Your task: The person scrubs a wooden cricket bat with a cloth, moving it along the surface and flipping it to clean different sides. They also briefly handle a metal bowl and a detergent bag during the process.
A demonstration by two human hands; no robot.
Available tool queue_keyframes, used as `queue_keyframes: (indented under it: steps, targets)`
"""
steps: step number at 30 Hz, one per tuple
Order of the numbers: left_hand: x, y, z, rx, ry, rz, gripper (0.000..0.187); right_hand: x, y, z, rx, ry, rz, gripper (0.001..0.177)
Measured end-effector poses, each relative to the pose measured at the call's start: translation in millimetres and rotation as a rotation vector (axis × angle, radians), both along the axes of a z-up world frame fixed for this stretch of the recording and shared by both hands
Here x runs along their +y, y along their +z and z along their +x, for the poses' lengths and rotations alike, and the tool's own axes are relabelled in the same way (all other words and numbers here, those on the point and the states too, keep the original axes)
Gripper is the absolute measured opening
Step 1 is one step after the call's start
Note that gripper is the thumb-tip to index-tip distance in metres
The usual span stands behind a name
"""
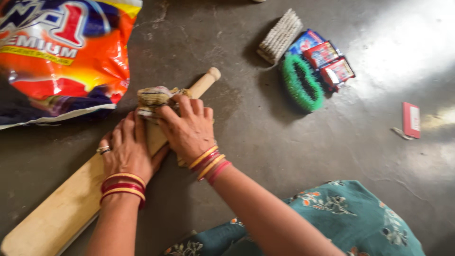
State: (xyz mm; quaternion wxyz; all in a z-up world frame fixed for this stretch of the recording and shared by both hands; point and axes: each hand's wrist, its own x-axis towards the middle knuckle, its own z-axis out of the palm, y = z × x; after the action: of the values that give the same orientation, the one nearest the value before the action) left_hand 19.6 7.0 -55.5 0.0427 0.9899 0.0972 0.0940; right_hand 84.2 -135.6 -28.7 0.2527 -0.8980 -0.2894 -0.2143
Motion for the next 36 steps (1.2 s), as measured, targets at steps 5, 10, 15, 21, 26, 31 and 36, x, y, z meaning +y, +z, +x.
queue_keyframes:
  steps: [5,10,15,21,26,31,36]
  targets:
    - [0.4,8.9,0.3,0.017,0.001,-0.070,0.107,-9.9,-7.8,11.1,-0.022,0.122,-0.003,0.025]
    - [-3.5,12.4,3.2,0.063,0.031,-0.001,0.106,-20.5,-9.9,65.1,0.005,-0.079,0.058,0.025]
    - [1.9,7.7,3.3,-0.010,-0.016,-0.062,0.104,-22.8,3.8,79.4,0.036,-0.083,0.425,0.037]
    - [6.0,3.8,5.9,0.066,0.038,-0.004,0.098,-8.8,-6.9,8.7,-0.113,0.328,0.065,0.053]
    - [2.1,16.6,9.9,0.060,0.050,-0.149,0.107,-43.4,-5.0,77.6,-0.003,0.056,0.050,0.047]
    - [-1.8,20.2,10.9,0.020,0.036,-0.092,0.105,-39.6,12.7,80.2,-0.020,0.089,0.218,0.056]
    - [-4.5,6.8,21.3,0.145,0.073,-0.161,0.098,-17.0,4.5,11.0,0.047,0.359,0.143,0.064]
